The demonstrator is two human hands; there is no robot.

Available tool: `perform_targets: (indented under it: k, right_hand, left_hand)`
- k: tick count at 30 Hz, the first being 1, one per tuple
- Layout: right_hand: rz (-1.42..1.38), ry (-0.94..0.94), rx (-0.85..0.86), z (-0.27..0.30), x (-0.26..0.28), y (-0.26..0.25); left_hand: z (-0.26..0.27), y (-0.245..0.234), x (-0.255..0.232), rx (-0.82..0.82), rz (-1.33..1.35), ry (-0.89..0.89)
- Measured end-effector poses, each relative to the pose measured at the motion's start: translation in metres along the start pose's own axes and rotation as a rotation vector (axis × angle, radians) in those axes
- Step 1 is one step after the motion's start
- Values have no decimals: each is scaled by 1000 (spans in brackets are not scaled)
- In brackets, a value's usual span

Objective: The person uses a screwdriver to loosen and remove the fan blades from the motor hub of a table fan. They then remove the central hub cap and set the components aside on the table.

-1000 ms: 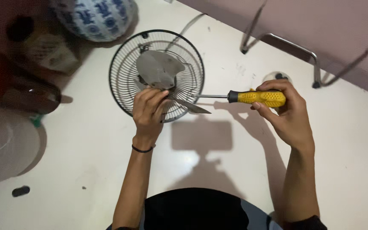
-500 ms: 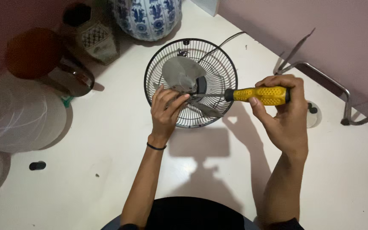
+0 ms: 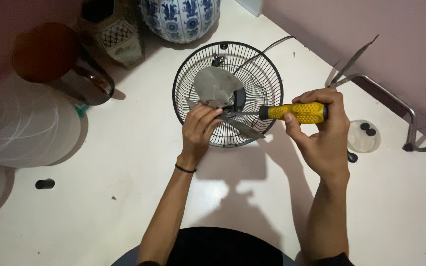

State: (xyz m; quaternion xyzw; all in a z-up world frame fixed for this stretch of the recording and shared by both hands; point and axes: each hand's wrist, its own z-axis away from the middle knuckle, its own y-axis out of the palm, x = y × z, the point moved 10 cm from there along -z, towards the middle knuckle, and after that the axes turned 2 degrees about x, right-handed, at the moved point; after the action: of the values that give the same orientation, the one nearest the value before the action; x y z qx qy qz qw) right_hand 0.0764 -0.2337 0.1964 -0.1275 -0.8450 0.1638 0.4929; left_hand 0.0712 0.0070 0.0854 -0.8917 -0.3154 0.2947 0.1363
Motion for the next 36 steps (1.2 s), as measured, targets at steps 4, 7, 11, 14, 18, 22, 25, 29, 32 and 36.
perform_targets:
  k: [4, 7, 11, 14, 18, 22, 25, 29, 32, 36]
  right_hand:
    - [-4, 34, 7, -2, -2, 3]
    - [-19, 33, -1, -1, -2, 2]
    - [-30, 15, 2, -1, -2, 3]
    - [9, 30, 19, -3, -5, 4]
    - [-54, 87, 8, -2, -11, 2]
    - [-57, 88, 22, -3, -10, 4]
    - [-33, 45, 32, -2, -5, 4]
    - [-41, -12, 75, -3, 0, 7]
    - [-55, -22, 91, -2, 1, 6]
    - [-42, -12, 86, -2, -3, 6]
  left_hand:
    - [1, 1, 2, 7, 1, -18]
    - [3, 0, 2, 9, -2, -10]
    - [5, 2, 2, 8, -13, 2]
    - [7, 5, 2, 13, -40, 9]
    - [9, 4, 5, 15, -17, -17]
    - [8, 2, 3, 5, -14, 3]
    - [6, 2, 3, -5, 5, 3]
    - [5, -3, 3, -30, 18, 18]
    - [6, -2, 4, -36, 41, 6]
    - [10, -1, 7, -47, 70, 1]
